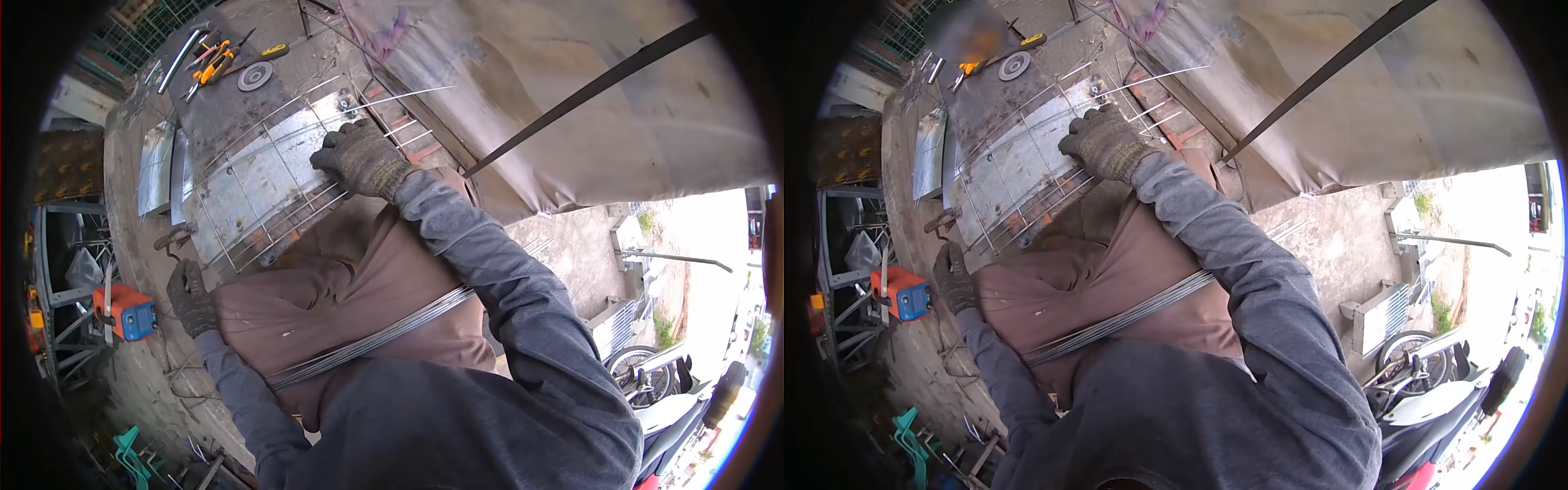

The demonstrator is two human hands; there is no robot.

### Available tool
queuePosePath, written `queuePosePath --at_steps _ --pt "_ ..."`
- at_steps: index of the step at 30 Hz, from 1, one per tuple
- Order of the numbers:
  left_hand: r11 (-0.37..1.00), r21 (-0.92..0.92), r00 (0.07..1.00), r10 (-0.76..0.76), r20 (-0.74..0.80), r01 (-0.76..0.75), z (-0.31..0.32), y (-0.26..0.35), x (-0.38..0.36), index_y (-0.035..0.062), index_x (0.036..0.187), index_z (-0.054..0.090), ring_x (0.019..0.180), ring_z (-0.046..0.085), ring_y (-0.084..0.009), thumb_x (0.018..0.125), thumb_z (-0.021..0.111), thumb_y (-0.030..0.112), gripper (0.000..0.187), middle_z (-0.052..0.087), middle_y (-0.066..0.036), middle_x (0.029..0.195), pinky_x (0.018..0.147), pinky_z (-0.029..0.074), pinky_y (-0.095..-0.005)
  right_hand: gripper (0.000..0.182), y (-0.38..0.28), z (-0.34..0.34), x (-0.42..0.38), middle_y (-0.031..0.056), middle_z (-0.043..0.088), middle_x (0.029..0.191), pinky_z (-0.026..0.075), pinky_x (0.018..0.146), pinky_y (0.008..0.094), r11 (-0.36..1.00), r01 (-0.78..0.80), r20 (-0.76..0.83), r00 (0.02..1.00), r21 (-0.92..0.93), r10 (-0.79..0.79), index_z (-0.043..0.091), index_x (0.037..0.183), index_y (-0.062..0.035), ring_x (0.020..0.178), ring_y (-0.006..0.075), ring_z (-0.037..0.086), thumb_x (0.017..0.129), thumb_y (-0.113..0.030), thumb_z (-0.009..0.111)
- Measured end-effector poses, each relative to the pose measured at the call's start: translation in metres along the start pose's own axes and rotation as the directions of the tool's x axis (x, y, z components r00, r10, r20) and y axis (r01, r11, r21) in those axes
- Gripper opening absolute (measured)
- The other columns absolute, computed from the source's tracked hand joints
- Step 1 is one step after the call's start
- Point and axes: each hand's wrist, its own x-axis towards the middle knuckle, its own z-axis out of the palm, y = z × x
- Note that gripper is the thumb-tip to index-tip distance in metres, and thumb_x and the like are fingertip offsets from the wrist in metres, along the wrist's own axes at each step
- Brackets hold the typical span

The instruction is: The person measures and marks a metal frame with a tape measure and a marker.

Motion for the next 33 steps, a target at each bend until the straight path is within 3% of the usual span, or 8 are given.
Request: queuePosePath --at_steps 3,5,7,9,12,18,25,33 --pt "0.989 0.059 0.988 -0.138 0.070 0.134 -0.009 -0.031 0.016 0.0008 0.125 0.062 0.109 0.061 -0.0253 0.098 0.064 0.031 0.041 0.064 -0.014 0.118 0.094 0.049 -0.0355 0.021 0.022 -0.015 -0.011 0.0041 0.067 0.106 0.046 0.091 0.0464 0.965 -0.231 -0.231 0.939 0.128 0.255 0.071 0.108 -0.0248 0.101 0.0279 0.063 0.087 -0.026 0.068" --pt "0.994 0.050 0.990 -0.101 0.098 0.096 -0.003 -0.061 0.016 0.0010 0.126 0.061 0.097 0.063 -0.0220 0.097 0.065 0.033 0.043 0.066 -0.012 0.108 0.089 0.051 -0.0345 0.020 0.048 -0.028 -0.026 0.0094 0.069 0.099 0.051 0.086 0.0446 0.870 -0.413 -0.423 0.761 0.271 0.493 0.073 0.107 -0.0197 0.096 0.0322 0.066 0.089 -0.024 0.065" --pt "0.666 -0.501 0.834 -0.445 0.327 0.552 0.002 -0.072 0.015 0.0037 0.124 0.063 0.087 0.062 -0.0185 0.096 0.067 0.034 0.042 0.067 -0.009 0.104 0.082 0.052 -0.0343 0.027 0.082 -0.018 -0.044 0.0120 0.071 0.108 0.051 0.091 0.0441 0.650 -0.661 -0.396 0.520 0.375 0.757 0.073 0.112 -0.0153 0.106 0.0335 0.065 0.091 -0.030 0.063" --pt "0.663 -0.502 0.832 -0.440 0.337 0.554 0.004 -0.079 0.018 0.0048 0.123 0.064 0.085 0.062 -0.0177 0.095 0.068 0.031 0.039 0.067 -0.008 0.101 0.078 0.052 -0.0326 0.040 0.110 -0.005 -0.057 0.0154 0.070 0.117 0.049 0.097 0.0434 0.438 -0.797 -0.138 0.420 0.416 0.897 0.071 0.118 -0.0103 0.112 0.0349 0.064 0.091 -0.038 0.060" --pt "0.649 -0.519 0.831 -0.420 0.366 0.556 0.011 -0.094 0.022 0.0070 0.121 0.066 0.080 0.062 -0.0160 0.092 0.072 0.026 0.035 0.068 -0.006 0.097 0.071 0.052 -0.0293 0.042 0.113 -0.003 -0.063 0.0171 0.069 0.119 0.048 0.100 0.0441 0.426 -0.803 0.105 0.508 0.417 0.855 0.071 0.120 -0.0160 0.114 0.0349 0.064 0.090 -0.042 0.055" --pt "0.594 -0.540 0.794 -0.535 0.289 0.596 0.006 -0.096 0.022 0.0081 0.119 0.066 0.074 0.063 -0.0170 0.090 0.074 0.020 0.032 0.068 -0.005 0.092 0.066 0.054 -0.0303 0.048 0.106 -0.007 -0.058 0.0162 0.072 0.114 0.048 0.097 0.0421 0.509 -0.759 0.209 0.619 0.406 0.757 0.071 0.119 -0.0075 0.109 0.0328 0.066 0.089 -0.043 0.060" --pt "0.388 -0.654 0.697 -0.648 0.307 0.649 0.018 -0.201 0.044 0.0089 0.109 0.065 0.070 0.063 -0.0199 0.091 0.066 0.015 0.019 0.065 -0.006 0.086 0.061 0.053 -0.0335 0.047 0.108 0.002 -0.054 0.0176 0.069 0.118 0.048 0.099 0.0443 0.536 -0.732 0.221 0.656 0.421 0.722 0.073 0.116 -0.0121 0.111 0.0360 0.064 0.083 -0.043 0.060" --pt "0.314 -0.689 0.627 -0.735 0.258 0.653 0.009 -0.165 0.033 0.0112 0.089 0.060 0.063 0.057 -0.0203 0.089 0.066 0.022 0.012 0.057 -0.003 0.075 0.057 0.050 -0.0348 0.049 0.104 0.006 -0.052 0.0183 0.071 0.110 0.048 0.097 0.0445 0.574 -0.688 0.210 0.703 0.444 0.679 0.075 0.110 -0.0104 0.107 0.0347 0.066 0.083 -0.049 0.061"
